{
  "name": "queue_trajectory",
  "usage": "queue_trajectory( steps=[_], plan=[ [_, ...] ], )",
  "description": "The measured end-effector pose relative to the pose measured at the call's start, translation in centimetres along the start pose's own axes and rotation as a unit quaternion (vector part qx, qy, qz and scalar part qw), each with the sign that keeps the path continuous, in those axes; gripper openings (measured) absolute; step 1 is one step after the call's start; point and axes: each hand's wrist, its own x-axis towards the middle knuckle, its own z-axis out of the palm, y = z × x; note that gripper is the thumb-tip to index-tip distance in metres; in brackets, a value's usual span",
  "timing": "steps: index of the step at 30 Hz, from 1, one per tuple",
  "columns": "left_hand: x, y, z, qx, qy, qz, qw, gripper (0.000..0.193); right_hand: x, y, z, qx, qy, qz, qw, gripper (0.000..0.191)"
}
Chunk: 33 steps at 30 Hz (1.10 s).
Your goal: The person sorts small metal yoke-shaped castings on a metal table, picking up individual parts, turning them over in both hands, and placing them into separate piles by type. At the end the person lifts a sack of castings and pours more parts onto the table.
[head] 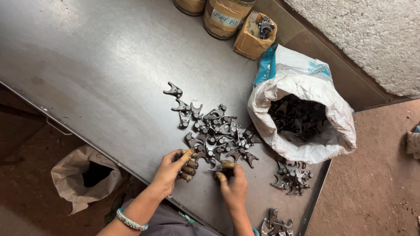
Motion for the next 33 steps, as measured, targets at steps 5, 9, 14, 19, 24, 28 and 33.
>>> queue_trajectory(
  steps=[5, 9, 14, 19, 24, 28, 33],
  plan=[
    [-0.1, -0.8, 1.5, 0.032, -0.026, -0.051, 0.998, 0.023, -1.1, 1.5, -1.9, 0.418, -0.037, 0.172, 0.891, 0.023],
    [-0.8, -2.9, 3.1, -0.048, -0.053, -0.150, 0.986, 0.039, -1.4, 0.0, -3.0, 0.387, -0.101, 0.216, 0.891, 0.025],
    [-1.1, -3.6, 3.4, -0.124, -0.127, -0.236, 0.955, 0.051, 2.6, -2.3, -3.6, -0.096, 0.041, 0.023, 0.994, 0.039],
    [-0.9, -2.7, 2.6, -0.156, -0.148, -0.223, 0.951, 0.045, 4.9, -3.0, -3.4, -0.198, 0.047, -0.032, 0.979, 0.041],
    [0.2, -2.0, 1.4, -0.177, -0.093, -0.194, 0.961, 0.042, 1.6, -3.6, -4.1, -0.180, -0.013, 0.025, 0.983, 0.046],
    [1.0, -1.8, 0.7, -0.176, -0.052, -0.187, 0.965, 0.036, -1.4, -3.3, -4.9, -0.168, -0.001, -0.012, 0.986, 0.058],
    [1.2, -2.5, 1.1, -0.149, -0.066, -0.187, 0.969, 0.037, -2.2, 0.4, -3.6, -0.146, 0.006, -0.050, 0.988, 0.048]
  ],
)
